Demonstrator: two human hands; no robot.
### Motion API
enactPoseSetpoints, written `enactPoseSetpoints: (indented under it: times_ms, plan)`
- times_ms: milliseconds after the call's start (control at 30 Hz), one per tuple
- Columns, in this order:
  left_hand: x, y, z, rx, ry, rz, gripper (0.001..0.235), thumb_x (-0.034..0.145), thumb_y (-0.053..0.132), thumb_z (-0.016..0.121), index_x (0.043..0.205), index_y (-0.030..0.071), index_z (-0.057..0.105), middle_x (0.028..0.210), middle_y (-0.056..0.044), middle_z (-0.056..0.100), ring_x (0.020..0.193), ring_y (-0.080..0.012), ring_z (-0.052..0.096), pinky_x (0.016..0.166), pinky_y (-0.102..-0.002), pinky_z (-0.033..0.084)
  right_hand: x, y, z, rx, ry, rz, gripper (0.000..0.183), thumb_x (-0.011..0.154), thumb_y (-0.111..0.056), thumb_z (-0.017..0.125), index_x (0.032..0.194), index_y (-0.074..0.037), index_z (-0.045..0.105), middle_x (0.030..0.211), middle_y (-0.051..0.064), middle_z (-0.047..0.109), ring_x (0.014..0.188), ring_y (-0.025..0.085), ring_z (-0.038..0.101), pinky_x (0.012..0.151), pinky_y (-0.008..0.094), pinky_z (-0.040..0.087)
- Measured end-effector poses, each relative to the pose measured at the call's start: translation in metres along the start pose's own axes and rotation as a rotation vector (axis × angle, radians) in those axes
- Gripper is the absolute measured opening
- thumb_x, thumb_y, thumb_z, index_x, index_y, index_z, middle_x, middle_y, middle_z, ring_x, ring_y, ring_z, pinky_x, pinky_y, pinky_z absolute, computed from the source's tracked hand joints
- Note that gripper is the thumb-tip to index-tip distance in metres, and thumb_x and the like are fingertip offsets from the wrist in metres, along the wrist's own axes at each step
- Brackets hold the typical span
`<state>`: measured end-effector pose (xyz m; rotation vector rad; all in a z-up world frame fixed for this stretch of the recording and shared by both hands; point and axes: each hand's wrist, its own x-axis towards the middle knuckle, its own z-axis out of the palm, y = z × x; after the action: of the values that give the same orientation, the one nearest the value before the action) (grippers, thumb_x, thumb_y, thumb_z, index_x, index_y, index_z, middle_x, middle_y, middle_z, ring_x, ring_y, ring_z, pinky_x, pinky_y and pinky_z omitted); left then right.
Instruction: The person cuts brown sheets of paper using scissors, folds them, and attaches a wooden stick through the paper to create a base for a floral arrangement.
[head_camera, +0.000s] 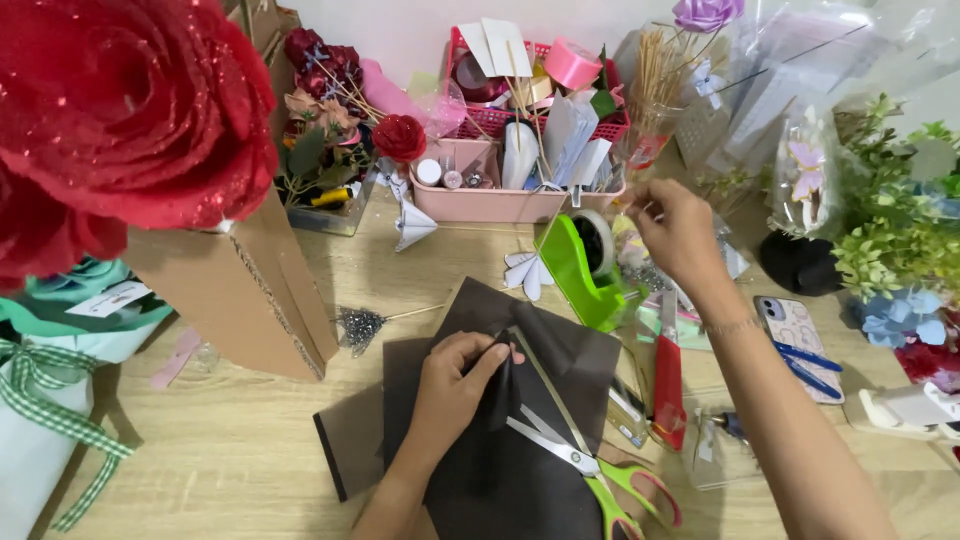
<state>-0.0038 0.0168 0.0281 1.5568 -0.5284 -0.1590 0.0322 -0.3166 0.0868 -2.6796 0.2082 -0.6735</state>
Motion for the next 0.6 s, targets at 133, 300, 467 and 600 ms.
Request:
enactPoseSetpoints:
  times_ms: [133, 300, 467, 600]
  plan:
    - [0.000, 0.005, -0.009, -0.101, 0.027, -0.240, 0.025, 0.095, 0.026, 0.065, 0.092, 0.013, 0.086, 0.064, 0.007, 0.059, 0.059, -0.0038, 0.044, 0.057, -0.021, 0.032, 0.048, 0.026, 0.037, -0.048, -0.002, -0.046, 0.016, 0.089, 0.004, 0.059, 0.092, -0.004, 0.073, 0.093, 0.014, 0.073, 0.078, 0.027, 0.069, 0.076, 0.043, 0.053]
    - [0.001, 0.005, -0.013, -0.114, 0.073, -0.196, 0.022, 0.092, 0.023, 0.064, 0.090, 0.011, 0.083, 0.091, 0.002, 0.084, 0.083, -0.0032, 0.071, 0.075, -0.019, 0.052, 0.062, 0.012, 0.054, -0.199, -0.113, 0.213, 0.027, 0.095, 0.002, 0.052, 0.104, -0.006, 0.075, 0.102, 0.016, 0.076, 0.094, 0.039, 0.069, 0.071, 0.058, 0.057]
    - [-0.003, 0.002, -0.012, -0.094, 0.051, -0.184, 0.022, 0.095, 0.023, 0.063, 0.092, 0.013, 0.082, 0.071, 0.008, 0.062, 0.059, -0.0011, 0.042, 0.056, -0.021, 0.034, 0.068, 0.030, 0.058, -0.303, -0.052, 0.185, 0.021, 0.089, -0.006, 0.064, 0.099, -0.015, 0.080, 0.095, 0.014, 0.072, 0.089, 0.039, 0.066, 0.065, 0.056, 0.055]
    - [-0.004, 0.001, -0.012, -0.081, -0.003, -0.170, 0.023, 0.098, 0.025, 0.061, 0.093, 0.016, 0.081, 0.056, 0.009, 0.031, 0.052, -0.0039, 0.029, 0.052, -0.024, 0.025, 0.073, 0.030, 0.046, -0.220, 0.009, 0.146, 0.018, 0.087, 0.000, 0.063, 0.092, -0.008, 0.079, 0.098, 0.015, 0.073, 0.092, 0.042, 0.065, 0.065, 0.059, 0.052]
